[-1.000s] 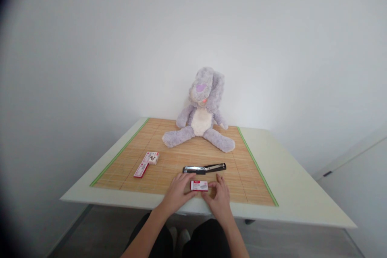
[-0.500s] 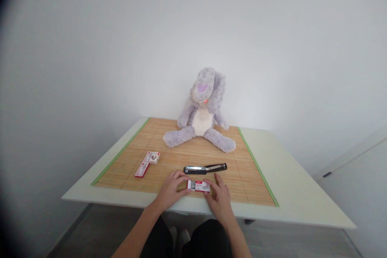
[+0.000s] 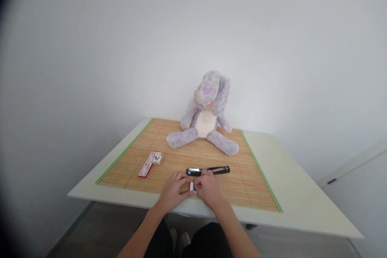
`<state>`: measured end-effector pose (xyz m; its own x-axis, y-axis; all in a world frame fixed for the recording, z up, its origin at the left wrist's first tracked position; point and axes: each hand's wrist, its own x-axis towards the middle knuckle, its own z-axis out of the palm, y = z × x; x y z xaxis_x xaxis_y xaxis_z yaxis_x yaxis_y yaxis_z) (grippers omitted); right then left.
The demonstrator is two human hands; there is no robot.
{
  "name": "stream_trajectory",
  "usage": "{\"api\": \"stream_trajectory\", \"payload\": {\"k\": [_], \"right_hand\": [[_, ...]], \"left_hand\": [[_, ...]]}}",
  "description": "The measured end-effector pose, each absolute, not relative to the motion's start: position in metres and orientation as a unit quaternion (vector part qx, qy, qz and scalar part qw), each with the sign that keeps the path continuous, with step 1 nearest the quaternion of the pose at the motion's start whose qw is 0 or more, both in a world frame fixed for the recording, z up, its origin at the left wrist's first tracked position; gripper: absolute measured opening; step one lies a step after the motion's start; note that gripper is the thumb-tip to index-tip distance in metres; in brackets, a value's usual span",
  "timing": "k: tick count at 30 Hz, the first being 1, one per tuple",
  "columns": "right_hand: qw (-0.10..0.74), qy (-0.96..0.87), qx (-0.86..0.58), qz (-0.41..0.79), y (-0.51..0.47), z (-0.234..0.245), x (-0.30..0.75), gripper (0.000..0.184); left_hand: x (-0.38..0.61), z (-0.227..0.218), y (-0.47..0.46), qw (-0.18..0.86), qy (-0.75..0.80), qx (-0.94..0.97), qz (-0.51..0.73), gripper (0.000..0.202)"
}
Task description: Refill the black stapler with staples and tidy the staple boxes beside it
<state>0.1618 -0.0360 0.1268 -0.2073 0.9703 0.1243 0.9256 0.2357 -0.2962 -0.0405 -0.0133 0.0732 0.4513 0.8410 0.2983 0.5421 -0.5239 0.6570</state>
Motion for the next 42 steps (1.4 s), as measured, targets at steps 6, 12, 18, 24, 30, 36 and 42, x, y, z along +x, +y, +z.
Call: {"api": "stream_trajectory", "payload": {"k": [6,12,18,24,30,36,42], "right_hand": [[0.101,-0.809,-0.573,0.088,-0.013,0.13,0.153,0.015],[0.127,-0.83,-0.534,0.101,-0.016,0.145,0.169,0.012],[0.216,-0.793,-0.556,0.122,-0.032,0.138,0.205,0.01],[0.225,-0.764,-0.578,0.178,-0.052,0.119,0.236,0.023],[0.224,-0.747,-0.581,0.234,-0.059,0.104,0.243,0.038],[0.237,-0.755,-0.563,0.237,-0.054,0.097,0.228,0.03],[0.238,-0.764,-0.548,0.245,-0.05,0.093,0.225,0.028]], "left_hand": [[-0.042,0.077,-0.014,0.242,0.421,0.819,0.306,0.032],[-0.043,0.074,-0.013,0.244,0.417,0.817,0.315,0.035],[-0.042,0.07,-0.012,0.241,0.422,0.814,0.319,0.033],[-0.042,0.074,-0.015,0.241,0.43,0.811,0.315,0.042],[-0.041,0.077,-0.016,0.257,0.424,0.813,0.305,0.038],[-0.038,0.076,-0.015,0.255,0.425,0.818,0.293,0.039],[-0.039,0.08,-0.015,0.255,0.43,0.821,0.274,0.041]]}}
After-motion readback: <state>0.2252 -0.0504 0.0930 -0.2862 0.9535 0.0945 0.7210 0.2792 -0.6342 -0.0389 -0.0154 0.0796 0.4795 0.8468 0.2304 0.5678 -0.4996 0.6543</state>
